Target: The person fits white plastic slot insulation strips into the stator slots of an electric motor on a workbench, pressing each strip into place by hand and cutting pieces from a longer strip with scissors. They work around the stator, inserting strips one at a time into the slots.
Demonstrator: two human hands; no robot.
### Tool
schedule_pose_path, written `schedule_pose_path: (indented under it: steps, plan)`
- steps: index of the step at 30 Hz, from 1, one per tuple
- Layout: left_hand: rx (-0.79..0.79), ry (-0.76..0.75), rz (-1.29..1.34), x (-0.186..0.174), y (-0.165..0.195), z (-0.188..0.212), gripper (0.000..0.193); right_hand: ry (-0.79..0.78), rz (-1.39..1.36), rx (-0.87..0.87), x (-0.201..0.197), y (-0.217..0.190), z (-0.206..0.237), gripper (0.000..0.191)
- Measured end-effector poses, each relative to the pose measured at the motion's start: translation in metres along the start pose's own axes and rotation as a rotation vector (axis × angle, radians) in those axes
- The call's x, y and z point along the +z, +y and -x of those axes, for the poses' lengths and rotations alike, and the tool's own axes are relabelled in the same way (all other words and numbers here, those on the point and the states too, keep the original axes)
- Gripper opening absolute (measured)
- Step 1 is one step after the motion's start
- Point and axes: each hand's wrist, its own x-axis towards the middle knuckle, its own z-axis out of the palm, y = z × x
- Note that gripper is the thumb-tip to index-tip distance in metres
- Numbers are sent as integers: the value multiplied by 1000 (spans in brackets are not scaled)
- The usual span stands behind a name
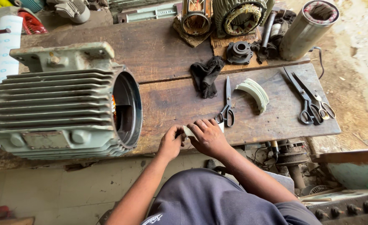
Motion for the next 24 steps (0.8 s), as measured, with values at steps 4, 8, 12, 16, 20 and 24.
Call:
schedule_pose_path:
  steps: [4, 8, 12, 16, 20, 24]
  plan:
    - [-21, 86, 58, 16, 3, -3, 10, -21, -68, -19, -2, 22, 3, 44]
    - [8, 152, 45, 30, 8, -1, 8, -53, -191, 1, -6, 39, 5, 50]
    - [56, 227, -75, 37, 12, 2, 4, -103, -279, 28, -9, 50, 8, 52]
    - [20, 218, 32, 40, 11, -2, 7, -122, -299, 28, -11, 54, 15, 52]
    - [36, 204, 119, 42, 8, -1, 6, -114, -315, 21, -11, 54, 21, 55]
    - [67, 194, 117, 43, 10, 5, 8, -103, -323, 40, -13, 53, 29, 54]
